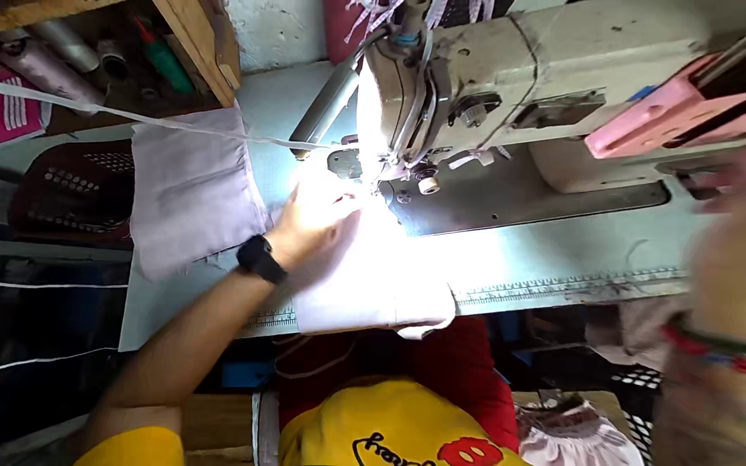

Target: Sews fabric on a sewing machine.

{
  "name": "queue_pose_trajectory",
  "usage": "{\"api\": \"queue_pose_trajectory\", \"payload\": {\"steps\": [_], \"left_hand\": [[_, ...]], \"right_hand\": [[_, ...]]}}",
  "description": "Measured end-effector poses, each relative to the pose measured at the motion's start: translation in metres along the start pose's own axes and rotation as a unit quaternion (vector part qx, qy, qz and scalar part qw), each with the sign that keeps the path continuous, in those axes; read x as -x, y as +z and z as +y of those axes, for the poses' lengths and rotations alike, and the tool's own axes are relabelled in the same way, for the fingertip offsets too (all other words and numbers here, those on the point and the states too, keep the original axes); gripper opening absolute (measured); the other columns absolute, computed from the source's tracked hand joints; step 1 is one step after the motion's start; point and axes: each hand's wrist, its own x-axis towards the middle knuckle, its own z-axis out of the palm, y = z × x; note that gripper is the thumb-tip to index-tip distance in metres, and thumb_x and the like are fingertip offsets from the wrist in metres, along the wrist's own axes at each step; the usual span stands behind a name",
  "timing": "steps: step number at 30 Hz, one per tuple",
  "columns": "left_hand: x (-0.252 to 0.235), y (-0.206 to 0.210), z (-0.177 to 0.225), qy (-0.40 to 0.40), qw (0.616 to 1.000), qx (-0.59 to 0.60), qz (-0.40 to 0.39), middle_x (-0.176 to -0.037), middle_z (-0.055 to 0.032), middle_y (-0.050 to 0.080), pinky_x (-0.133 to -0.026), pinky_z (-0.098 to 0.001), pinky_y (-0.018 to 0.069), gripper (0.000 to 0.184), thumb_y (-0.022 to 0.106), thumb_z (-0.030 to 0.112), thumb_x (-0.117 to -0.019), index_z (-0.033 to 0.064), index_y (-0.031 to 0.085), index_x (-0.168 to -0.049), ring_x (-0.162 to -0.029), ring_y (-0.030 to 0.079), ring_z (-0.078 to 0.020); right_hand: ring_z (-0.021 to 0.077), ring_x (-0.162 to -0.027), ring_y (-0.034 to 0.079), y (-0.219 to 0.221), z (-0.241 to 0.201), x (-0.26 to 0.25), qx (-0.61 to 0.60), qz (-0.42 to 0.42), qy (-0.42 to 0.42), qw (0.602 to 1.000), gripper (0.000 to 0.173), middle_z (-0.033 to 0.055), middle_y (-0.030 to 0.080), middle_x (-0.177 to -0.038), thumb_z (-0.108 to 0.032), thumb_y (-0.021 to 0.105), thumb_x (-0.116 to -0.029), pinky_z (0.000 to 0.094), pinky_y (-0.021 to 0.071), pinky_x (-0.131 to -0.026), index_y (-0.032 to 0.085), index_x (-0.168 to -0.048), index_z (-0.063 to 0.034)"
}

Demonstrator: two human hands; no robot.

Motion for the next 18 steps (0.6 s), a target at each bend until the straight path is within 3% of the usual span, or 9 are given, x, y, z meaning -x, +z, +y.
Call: {"api": "queue_pose_trajectory", "payload": {"steps": [2, 4, 6, 8, 10, 12, 13, 15, 18], "left_hand": [[-0.005, 0.007, 0.055, -0.109, 0.985, 0.121, 0.049, -0.118, -0.0168, 0.067, -0.101, -0.0421, 0.0515, 0.026, 0.058, 0.001, -0.0950, -0.0001, 0.073, -0.116, -0.115, 0.063, -0.0270], [0.008, 0.019, 0.089, -0.177, 0.970, 0.169, -0.009, -0.128, -0.0145, 0.060, -0.095, -0.0398, 0.0555, 0.038, 0.058, 0.011, -0.0999, 0.0057, 0.059, -0.137, -0.113, 0.061, -0.0231], [0.040, 0.023, 0.089, -0.134, 0.979, 0.126, -0.091, -0.139, -0.0179, 0.061, -0.099, -0.0497, 0.0519, 0.049, 0.059, 0.024, -0.0997, 0.0052, 0.055, -0.145, -0.120, 0.064, -0.0293], [0.066, 0.009, 0.067, -0.041, 0.982, 0.131, -0.127, -0.141, -0.0112, 0.062, -0.113, -0.0493, 0.0422, 0.046, 0.059, 0.030, -0.1000, 0.0084, 0.060, -0.141, -0.135, 0.055, -0.0265], [0.080, -0.002, 0.053, -0.013, 0.975, 0.186, -0.123, -0.137, -0.0063, 0.066, -0.119, -0.0463, 0.0370, 0.038, 0.054, 0.035, -0.1038, 0.0123, 0.069, -0.130, -0.140, 0.050, -0.0242], [0.072, -0.007, 0.063, -0.065, 0.978, 0.177, -0.092, -0.117, -0.0022, 0.073, -0.103, -0.0432, 0.0469, 0.033, 0.052, 0.034, -0.1055, 0.0134, 0.077, -0.110, -0.121, 0.062, -0.0184], [0.061, -0.008, 0.072, -0.104, 0.981, 0.147, -0.076, -0.099, -0.0017, 0.073, -0.088, -0.0415, 0.0516, 0.030, 0.053, 0.029, -0.1048, 0.0109, 0.076, -0.101, -0.100, 0.067, -0.0168], [0.037, -0.003, 0.086, -0.193, 0.977, 0.078, -0.053, -0.072, -0.0053, 0.065, -0.061, -0.0425, 0.0544, 0.024, 0.057, 0.022, -0.1026, 0.0042, 0.073, -0.099, -0.066, 0.065, -0.0204], [0.021, 0.017, 0.097, -0.262, 0.965, 0.004, -0.015, -0.075, -0.0096, 0.066, -0.058, -0.0492, 0.0547, 0.020, 0.065, 0.022, -0.0983, 0.0025, 0.070, -0.099, -0.068, 0.067, -0.0271]], "right_hand": [[0.0100, -0.099, 0.071, 0.064, -0.058, 0.006, -0.049, -0.097, 0.038, 0.993, 0.035, 0.0131, 0.072, -0.115, -0.020, 0.057, -0.1033, 0.0322, 0.0602, -0.087, 0.062, -0.128, 0.0042], [0.0162, -0.091, 0.071, 0.110, -0.090, 0.018, -0.059, -0.249, 0.075, 0.964, 0.047, 0.0084, 0.073, -0.110, -0.029, 0.064, -0.1008, 0.0418, 0.0616, -0.082, 0.057, -0.140, -0.0055], [0.0194, -0.070, 0.065, 0.128, -0.108, 0.043, -0.064, -0.322, 0.067, 0.942, 0.034, 0.0081, 0.067, -0.083, -0.027, 0.065, -0.0959, 0.0419, 0.0561, -0.064, 0.064, -0.119, -0.0021], [0.0193, -0.069, 0.064, 0.120, -0.126, 0.067, -0.063, -0.376, 0.083, 0.921, 0.036, 0.0077, 0.067, -0.082, -0.022, 0.061, -0.0968, 0.0400, 0.0566, -0.064, 0.061, -0.126, -0.0006], [0.0104, -0.069, 0.064, 0.116, -0.134, 0.095, -0.078, -0.347, 0.105, 0.929, 0.038, 0.0024, 0.069, -0.085, -0.022, 0.061, -0.0956, 0.0295, 0.0573, -0.064, 0.060, -0.130, -0.0046], [0.0033, -0.067, 0.063, 0.116, -0.136, 0.116, -0.114, -0.300, 0.132, 0.938, 0.031, -0.0010, 0.069, -0.084, -0.022, 0.061, -0.0960, 0.0209, 0.0556, -0.062, 0.064, -0.122, -0.0062], [0.0007, -0.068, 0.063, 0.117, -0.137, 0.126, -0.128, -0.281, 0.148, 0.940, 0.027, -0.0024, 0.069, -0.084, -0.023, 0.061, -0.0971, 0.0182, 0.0548, -0.062, 0.065, -0.118, -0.0071], [-0.0027, -0.070, 0.065, 0.117, -0.138, 0.143, -0.145, -0.245, 0.171, 0.943, 0.022, -0.0044, 0.071, -0.086, -0.026, 0.059, -0.1006, 0.0149, 0.0553, -0.064, 0.066, -0.112, -0.0089], [-0.0033, -0.070, 0.063, 0.117, -0.140, 0.167, -0.146, -0.220, 0.180, 0.947, 0.022, -0.0037, 0.071, -0.083, -0.026, 0.059, -0.1009, 0.0144, 0.0541, -0.064, 0.069, -0.107, -0.0079]]}}
